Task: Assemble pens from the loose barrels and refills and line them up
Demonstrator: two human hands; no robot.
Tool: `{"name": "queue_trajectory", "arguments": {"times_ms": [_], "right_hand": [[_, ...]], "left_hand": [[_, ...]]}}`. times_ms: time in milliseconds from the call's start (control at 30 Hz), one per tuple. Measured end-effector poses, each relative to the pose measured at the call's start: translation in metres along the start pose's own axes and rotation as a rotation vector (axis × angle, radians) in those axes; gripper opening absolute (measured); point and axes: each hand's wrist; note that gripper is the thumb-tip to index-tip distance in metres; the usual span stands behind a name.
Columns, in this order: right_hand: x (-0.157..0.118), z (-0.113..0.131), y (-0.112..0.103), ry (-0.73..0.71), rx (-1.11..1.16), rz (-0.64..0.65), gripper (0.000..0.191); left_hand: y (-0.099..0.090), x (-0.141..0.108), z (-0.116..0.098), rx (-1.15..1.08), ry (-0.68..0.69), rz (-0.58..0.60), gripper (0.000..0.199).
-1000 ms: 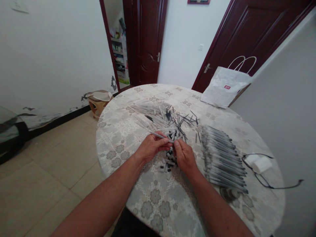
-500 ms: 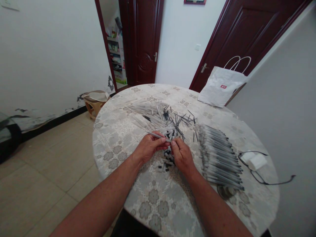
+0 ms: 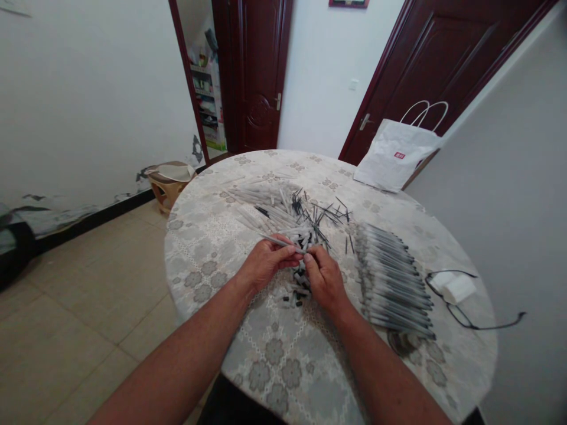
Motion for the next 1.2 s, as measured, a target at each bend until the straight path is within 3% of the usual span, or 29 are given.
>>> {"name": "queue_trajectory", "arguments": {"times_ms": [167,300,433,800,1200], "right_hand": [[-0.0002,-0.0030,0.0004,0.041,0.046,0.032,0.038],[-0.0014,-0.0034,-0.0018,0.014,0.065,-0.014,0.019],[-0.0020,-0.0015,-0.0028,-0.011,0.012,-0.025,0.015],[-0.0011,-0.0044,0.0026,0.044,0.003,0.042,0.038],[-0.0008,-0.0039,-0.0019,0.001,-0.023,-0.007,0.024]], "left_hand": [[0.0008,-0.0008,-0.0001,0.017,-0.009,0.008,0.033],[0.0010,-0.0006,-0.0007,0.009,-0.006,-0.002,0.032],[0.0003,-0.0003,-0.0004,0.013,-0.006,0.002,0.031],[0.0028,-0.0017,-0.0011,0.026,-0.019,-0.011,0.035],[0.0009,0.0001,0.0005,0.028,0.004,-0.019,0.032]]}}
Point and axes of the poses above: each hand's wrist, its own x-axis towards the middle knuckle, its own y-axis out of the palm, z = x × y, and after that the axes turned 4 degrees about -y, right-handed
